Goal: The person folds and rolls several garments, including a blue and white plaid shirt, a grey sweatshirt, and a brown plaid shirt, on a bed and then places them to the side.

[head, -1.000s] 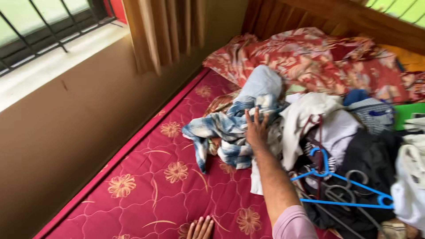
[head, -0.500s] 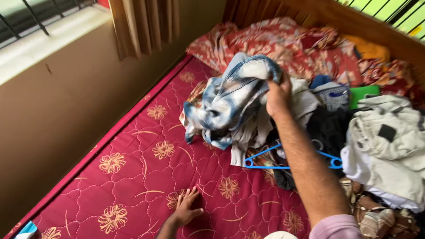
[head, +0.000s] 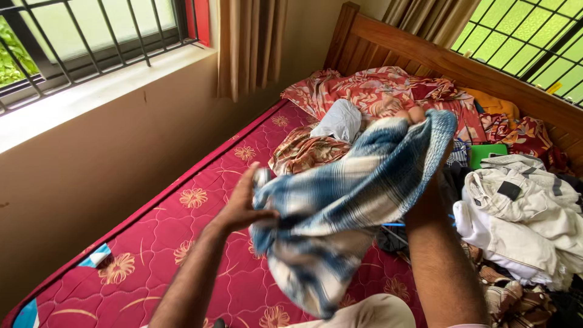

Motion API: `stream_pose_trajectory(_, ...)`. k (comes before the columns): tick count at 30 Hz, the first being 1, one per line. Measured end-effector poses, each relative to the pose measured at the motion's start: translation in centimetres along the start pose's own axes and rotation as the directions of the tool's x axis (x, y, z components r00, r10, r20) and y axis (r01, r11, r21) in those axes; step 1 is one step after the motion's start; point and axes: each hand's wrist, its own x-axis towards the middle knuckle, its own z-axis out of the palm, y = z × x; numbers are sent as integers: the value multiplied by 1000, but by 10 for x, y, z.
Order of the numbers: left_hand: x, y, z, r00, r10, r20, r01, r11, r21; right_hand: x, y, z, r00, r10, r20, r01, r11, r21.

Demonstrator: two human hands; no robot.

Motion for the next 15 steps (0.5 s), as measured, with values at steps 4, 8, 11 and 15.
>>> stream_pose_trajectory(4,-2,-4,42,894,50,445,171,880,-443,-22,7,21,994,58,95,-67,994,92)
stream_pose_trajectory(8,-11,-23,110,840,293,456,313,425,-849,-40,-4,20,982,100,161,-125,980,152)
stream_pose_trajectory(11,-10,-31,188,674,78,735,279,894,-350,-43,-8,3,975,103,196,-146,966,215)
stream_pose_trajectory(15,-11,-51,231,797,-65,600,125,990,-58,-45,-49,-41,974,117,196,-164,957,241)
